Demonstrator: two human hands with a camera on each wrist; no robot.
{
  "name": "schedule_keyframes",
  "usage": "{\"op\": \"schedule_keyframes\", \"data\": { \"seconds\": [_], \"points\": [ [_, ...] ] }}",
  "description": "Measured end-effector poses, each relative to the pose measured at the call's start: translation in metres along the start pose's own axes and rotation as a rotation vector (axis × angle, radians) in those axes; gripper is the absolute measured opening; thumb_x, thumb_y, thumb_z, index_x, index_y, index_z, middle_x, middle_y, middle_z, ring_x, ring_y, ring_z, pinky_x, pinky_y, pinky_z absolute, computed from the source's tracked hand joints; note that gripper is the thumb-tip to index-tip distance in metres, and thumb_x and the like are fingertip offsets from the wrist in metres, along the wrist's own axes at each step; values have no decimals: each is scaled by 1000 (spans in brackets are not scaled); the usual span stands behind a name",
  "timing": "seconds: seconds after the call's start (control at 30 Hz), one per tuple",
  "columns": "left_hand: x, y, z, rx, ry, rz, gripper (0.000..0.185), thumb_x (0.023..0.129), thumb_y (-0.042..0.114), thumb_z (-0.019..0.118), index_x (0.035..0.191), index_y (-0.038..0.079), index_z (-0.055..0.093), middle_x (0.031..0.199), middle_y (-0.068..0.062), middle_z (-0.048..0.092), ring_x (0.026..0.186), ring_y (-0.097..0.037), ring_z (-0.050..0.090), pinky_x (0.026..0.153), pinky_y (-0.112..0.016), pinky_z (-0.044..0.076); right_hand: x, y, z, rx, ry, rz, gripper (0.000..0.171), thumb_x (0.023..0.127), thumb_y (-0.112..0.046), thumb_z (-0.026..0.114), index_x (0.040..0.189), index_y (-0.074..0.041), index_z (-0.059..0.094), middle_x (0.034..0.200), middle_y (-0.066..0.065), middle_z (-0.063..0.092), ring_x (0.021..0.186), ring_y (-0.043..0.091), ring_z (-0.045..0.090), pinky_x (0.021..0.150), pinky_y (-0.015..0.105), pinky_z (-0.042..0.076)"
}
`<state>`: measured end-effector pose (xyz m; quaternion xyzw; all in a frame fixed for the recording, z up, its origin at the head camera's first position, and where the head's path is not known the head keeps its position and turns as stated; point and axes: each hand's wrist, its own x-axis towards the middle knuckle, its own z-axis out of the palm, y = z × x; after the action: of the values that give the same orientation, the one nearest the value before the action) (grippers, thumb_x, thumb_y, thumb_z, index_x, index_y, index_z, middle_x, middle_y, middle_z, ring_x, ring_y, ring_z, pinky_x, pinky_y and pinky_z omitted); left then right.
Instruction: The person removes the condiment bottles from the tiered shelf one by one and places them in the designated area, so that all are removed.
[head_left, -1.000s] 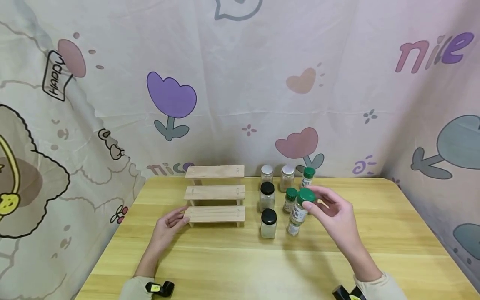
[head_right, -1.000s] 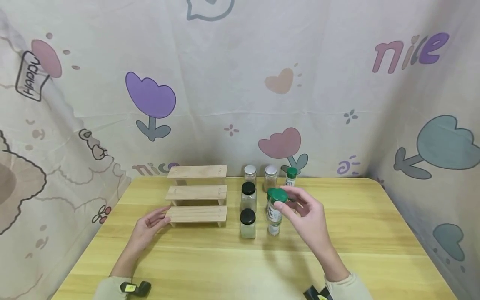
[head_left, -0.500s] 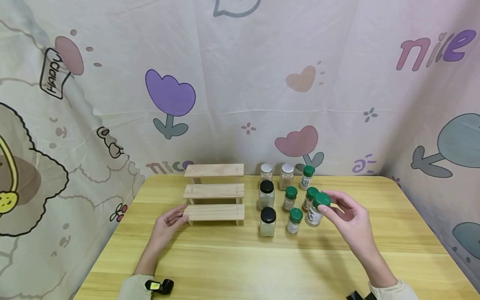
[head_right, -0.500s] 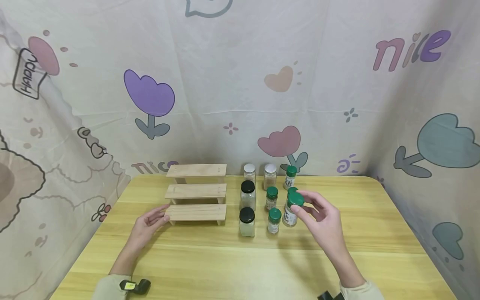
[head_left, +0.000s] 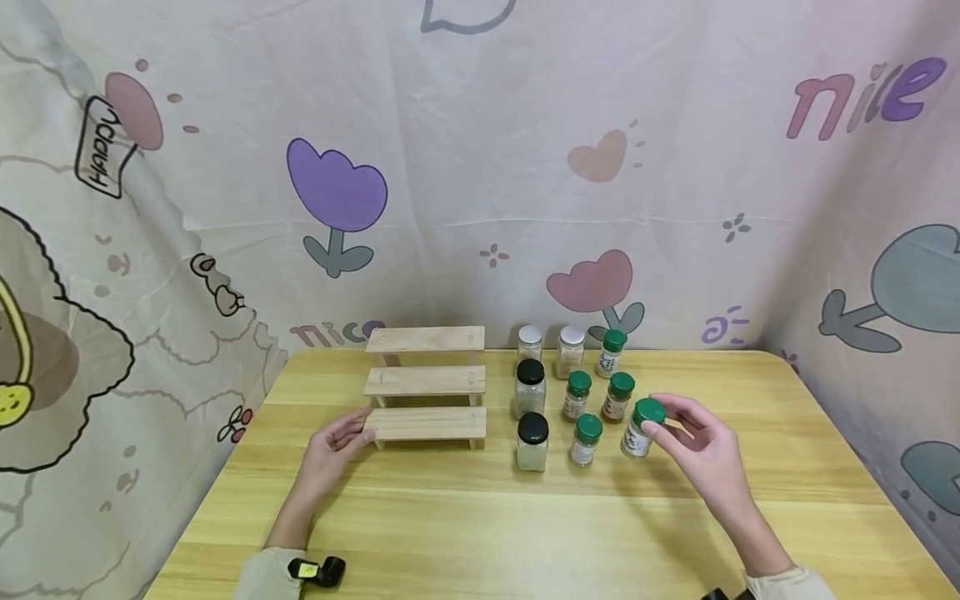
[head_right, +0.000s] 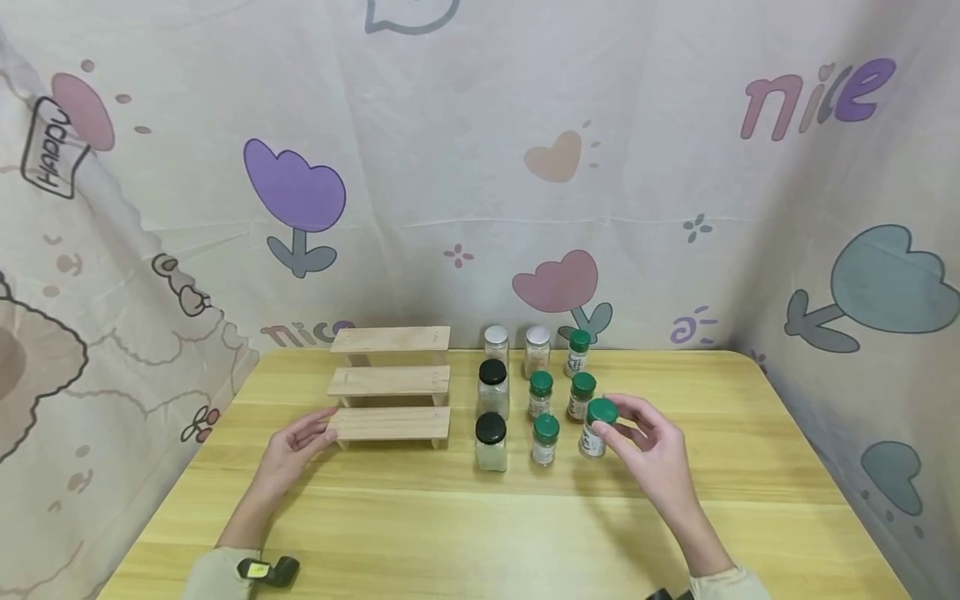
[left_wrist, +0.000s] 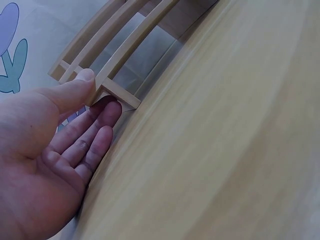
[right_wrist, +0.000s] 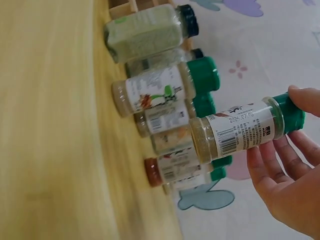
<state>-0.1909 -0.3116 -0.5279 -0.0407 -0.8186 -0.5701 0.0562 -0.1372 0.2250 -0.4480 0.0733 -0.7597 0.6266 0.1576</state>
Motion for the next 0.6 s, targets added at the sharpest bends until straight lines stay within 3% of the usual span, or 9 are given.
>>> {"op": "schedule_keyframes", "data": {
  "seconds": [0.4,0.6],
  "points": [
    [-1,2,1,-19,-8,8,47,100,18,70,143,2,59,129,-25,66,107,0,63,86,-15,54,1,27,2,-59,-39,31,39,91,-3,78,126,6,64,120,2,67,110,5,63,92,20,54],
    [-1,0,0,-17,-9,21,46,101,18,69,142,1,59,127,-26,67,105,0,65,85,-17,55,0,32,4,-64,-52,41,39,92,-6,79,127,5,64,123,9,66,111,3,63,91,19,54]
  ]
}}
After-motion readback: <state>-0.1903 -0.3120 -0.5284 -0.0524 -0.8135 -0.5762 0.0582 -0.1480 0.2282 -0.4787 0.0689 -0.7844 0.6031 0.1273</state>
